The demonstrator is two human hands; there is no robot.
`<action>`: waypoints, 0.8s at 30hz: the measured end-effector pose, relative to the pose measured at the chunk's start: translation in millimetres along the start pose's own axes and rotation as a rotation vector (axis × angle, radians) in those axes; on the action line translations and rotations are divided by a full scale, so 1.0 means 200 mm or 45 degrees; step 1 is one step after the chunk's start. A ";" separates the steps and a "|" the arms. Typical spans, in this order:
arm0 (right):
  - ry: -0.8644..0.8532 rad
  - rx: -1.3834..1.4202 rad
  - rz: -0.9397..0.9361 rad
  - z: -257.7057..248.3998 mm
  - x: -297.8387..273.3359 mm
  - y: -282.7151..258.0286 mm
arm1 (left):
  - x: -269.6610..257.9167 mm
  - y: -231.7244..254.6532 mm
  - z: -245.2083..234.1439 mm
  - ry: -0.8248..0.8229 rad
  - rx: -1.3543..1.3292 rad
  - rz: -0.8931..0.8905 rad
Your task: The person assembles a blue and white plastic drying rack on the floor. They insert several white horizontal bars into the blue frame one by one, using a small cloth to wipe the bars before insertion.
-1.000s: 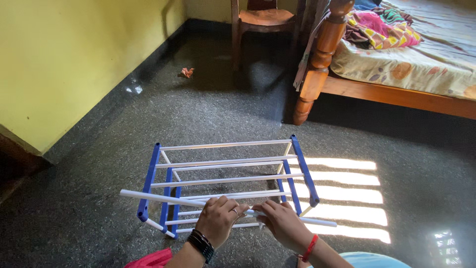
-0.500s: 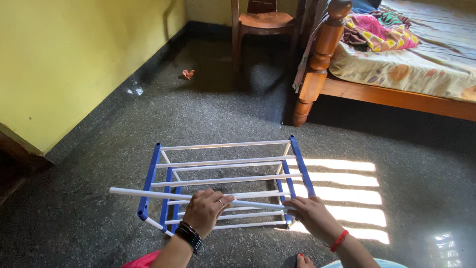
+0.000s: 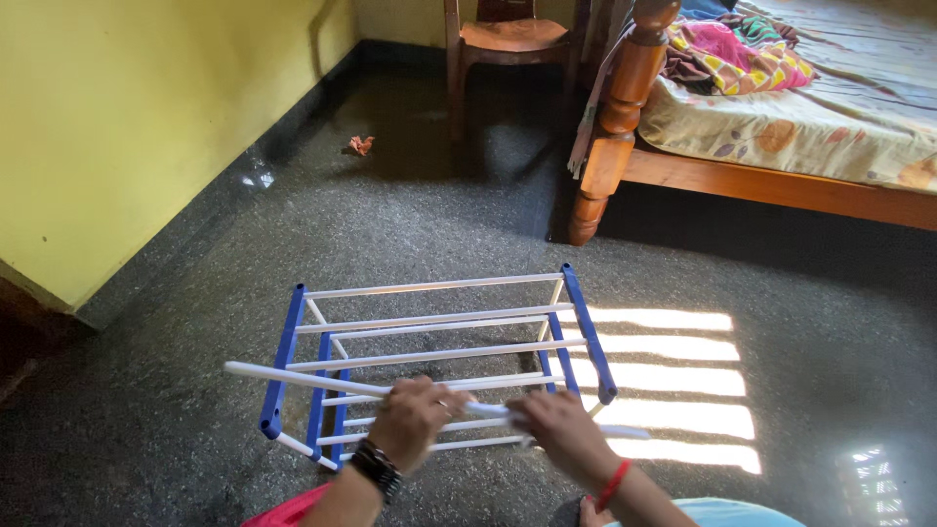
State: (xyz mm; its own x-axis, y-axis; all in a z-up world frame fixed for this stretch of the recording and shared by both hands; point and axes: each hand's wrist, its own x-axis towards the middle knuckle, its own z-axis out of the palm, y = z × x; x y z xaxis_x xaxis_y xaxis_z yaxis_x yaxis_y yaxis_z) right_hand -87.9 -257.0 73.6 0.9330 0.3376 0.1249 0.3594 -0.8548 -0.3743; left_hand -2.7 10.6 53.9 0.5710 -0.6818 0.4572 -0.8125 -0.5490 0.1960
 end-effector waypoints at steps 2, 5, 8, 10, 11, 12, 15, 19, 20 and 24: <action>0.076 -0.043 0.005 -0.09 -0.02 0.12 | -0.01 -0.10 -0.09 0.043 0.028 -0.018; 0.062 -0.049 0.009 -0.19 -0.05 0.23 | -0.02 -0.19 -0.24 0.099 0.136 -0.014; 0.154 -0.056 -0.133 -0.22 -0.04 0.26 | -0.02 -0.20 -0.30 0.084 0.192 -0.060; 0.133 -0.065 -0.111 -0.23 -0.03 0.27 | -0.01 -0.24 -0.32 0.084 0.243 -0.048; 0.058 -0.066 -0.018 -0.26 -0.03 0.30 | -0.02 -0.24 -0.33 0.049 0.222 -0.082; -0.017 -0.067 0.075 -0.27 -0.03 0.31 | -0.03 -0.25 -0.36 0.015 0.202 -0.117; 0.019 0.052 0.111 -0.20 -0.05 0.35 | 0.00 -0.20 -0.38 0.253 0.384 -0.149; 0.090 1.939 0.914 0.06 0.00 0.37 | 0.00 0.06 -0.37 0.692 0.347 -0.435; 0.095 2.018 0.839 0.16 0.03 0.34 | 0.02 0.14 -0.32 0.683 0.056 -0.534; -0.024 1.774 0.646 0.41 0.02 0.16 | -0.03 0.35 -0.02 0.311 -1.103 -1.050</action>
